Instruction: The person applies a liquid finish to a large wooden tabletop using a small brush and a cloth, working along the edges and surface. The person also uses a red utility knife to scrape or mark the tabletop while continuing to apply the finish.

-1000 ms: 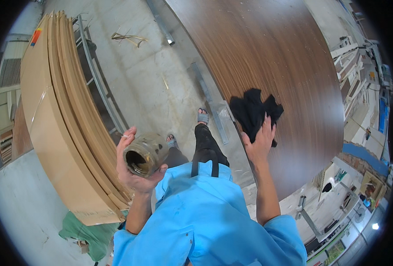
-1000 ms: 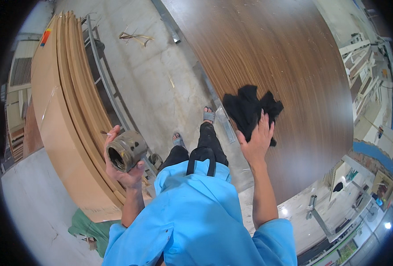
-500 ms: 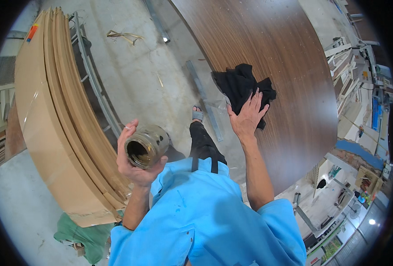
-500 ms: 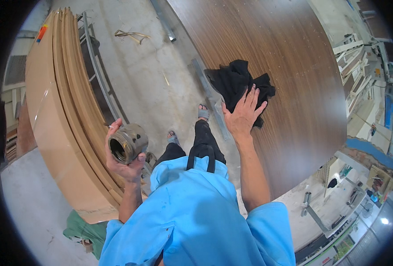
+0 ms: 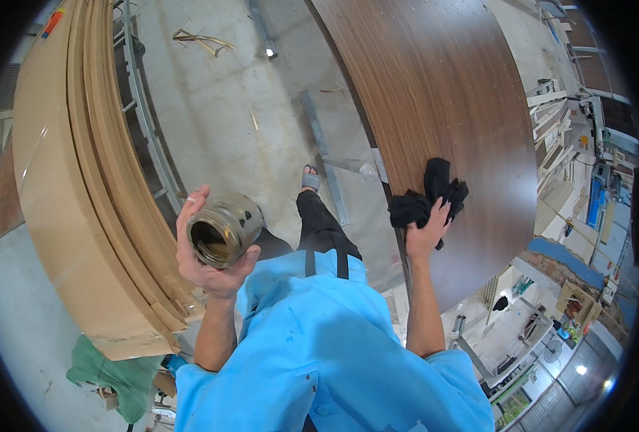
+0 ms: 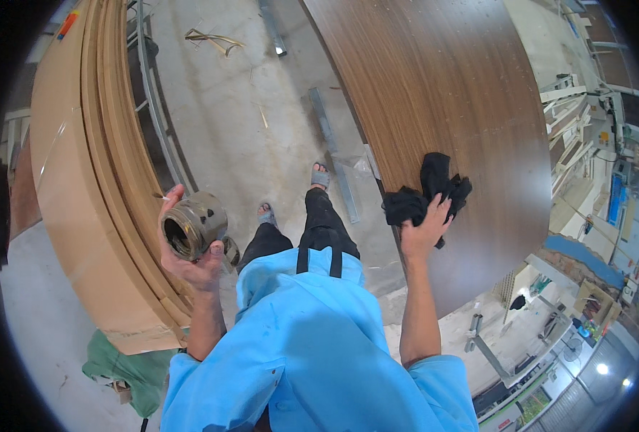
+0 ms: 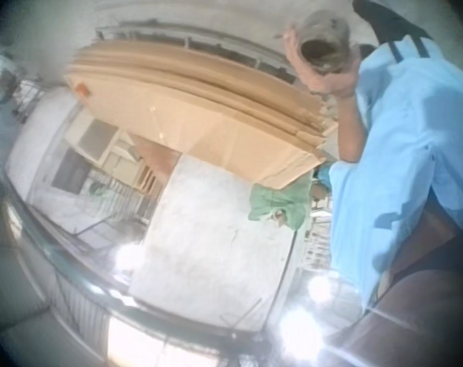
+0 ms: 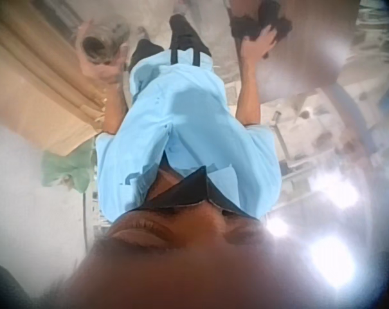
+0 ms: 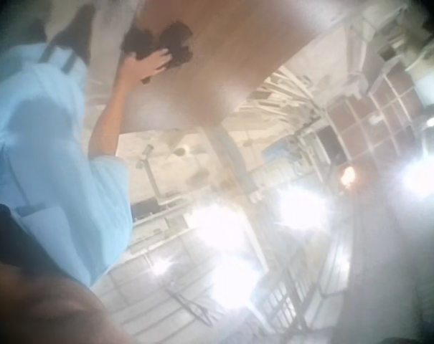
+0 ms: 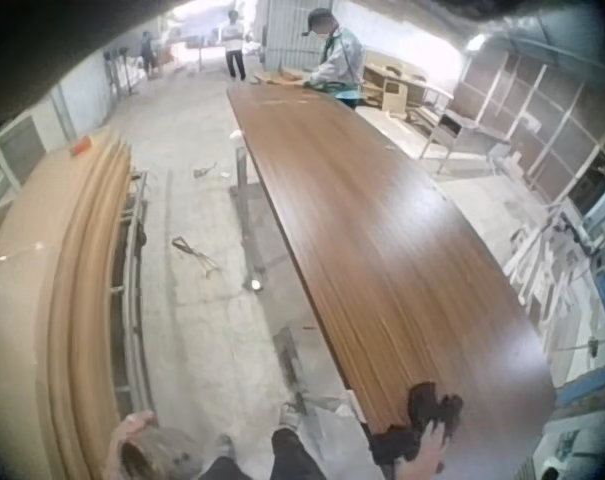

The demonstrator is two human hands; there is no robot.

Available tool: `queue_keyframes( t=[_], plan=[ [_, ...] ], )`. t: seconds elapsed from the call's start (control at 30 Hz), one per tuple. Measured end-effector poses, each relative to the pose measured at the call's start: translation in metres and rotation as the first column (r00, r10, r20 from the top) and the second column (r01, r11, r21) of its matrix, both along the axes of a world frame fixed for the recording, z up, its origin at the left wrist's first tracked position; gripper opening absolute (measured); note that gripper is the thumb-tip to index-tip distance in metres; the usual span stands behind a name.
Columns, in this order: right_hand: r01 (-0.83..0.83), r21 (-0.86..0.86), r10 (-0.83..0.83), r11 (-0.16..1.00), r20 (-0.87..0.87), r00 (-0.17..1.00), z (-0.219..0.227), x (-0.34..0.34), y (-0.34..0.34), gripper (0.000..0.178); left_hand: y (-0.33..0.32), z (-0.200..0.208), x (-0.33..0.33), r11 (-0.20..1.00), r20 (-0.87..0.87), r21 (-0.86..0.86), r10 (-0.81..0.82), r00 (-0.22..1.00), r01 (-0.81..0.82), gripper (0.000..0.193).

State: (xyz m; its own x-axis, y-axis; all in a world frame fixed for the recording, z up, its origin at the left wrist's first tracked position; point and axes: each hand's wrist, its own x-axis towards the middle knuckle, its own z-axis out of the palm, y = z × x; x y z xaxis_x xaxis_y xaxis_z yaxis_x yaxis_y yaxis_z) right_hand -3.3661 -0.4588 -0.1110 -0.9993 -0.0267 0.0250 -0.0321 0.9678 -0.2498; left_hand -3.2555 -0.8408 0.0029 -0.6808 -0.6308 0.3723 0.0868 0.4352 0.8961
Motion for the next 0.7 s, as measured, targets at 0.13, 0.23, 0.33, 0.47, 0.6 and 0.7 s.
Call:
queue_keyframes(
  t=[0.13, 0.23, 0.33, 0.47, 0.6, 0.7],
  plan=[
    [-0.136, 0.084, 0.138, 0.987, -0.02, 0.99, -0.008, -0.031, -0.019, 0.099, 0.003, -0.003, -0.001, 0.998, 0.041, 0.051, 0.039, 0.998, -0.041, 0.086],
    [-0.32, 0.057, 0.324, 0.946, -0.083, 0.942, -0.004, -0.088, -0.048, 0.103, 0.005, -0.003, -0.006, 0.997, 0.051, 0.048, 0.051, 0.997, -0.053, 0.086],
    [-0.469, 0.049, 0.471, 0.882, -0.089, 0.877, 0.0, -0.152, -0.093, 0.11, 0.007, -0.001, -0.014, 0.997, 0.067, 0.02, 0.072, 0.995, -0.074, 0.086],
    [-0.622, -0.024, 0.614, 0.783, -0.132, 0.778, -0.004, -0.24, -0.166, 0.111, 0.019, 0.007, -0.021, 0.977, 0.12, 0.02, 0.21, 0.97, -0.213, 0.09],
    [-0.655, 0.044, 0.657, 0.754, -0.083, 0.75, -0.009, -0.322, -0.233, 0.113, 0.038, 0.015, -0.032, 0.934, 0.134, 0.063, 0.343, 0.93, -0.353, 0.093],
    [-0.608, 0.073, 0.613, 0.79, -0.066, 0.788, -0.007, -0.366, -0.288, 0.112, 0.049, 0.018, -0.041, 0.913, 0.137, 0.063, 0.391, 0.91, -0.402, 0.094]
  ],
)
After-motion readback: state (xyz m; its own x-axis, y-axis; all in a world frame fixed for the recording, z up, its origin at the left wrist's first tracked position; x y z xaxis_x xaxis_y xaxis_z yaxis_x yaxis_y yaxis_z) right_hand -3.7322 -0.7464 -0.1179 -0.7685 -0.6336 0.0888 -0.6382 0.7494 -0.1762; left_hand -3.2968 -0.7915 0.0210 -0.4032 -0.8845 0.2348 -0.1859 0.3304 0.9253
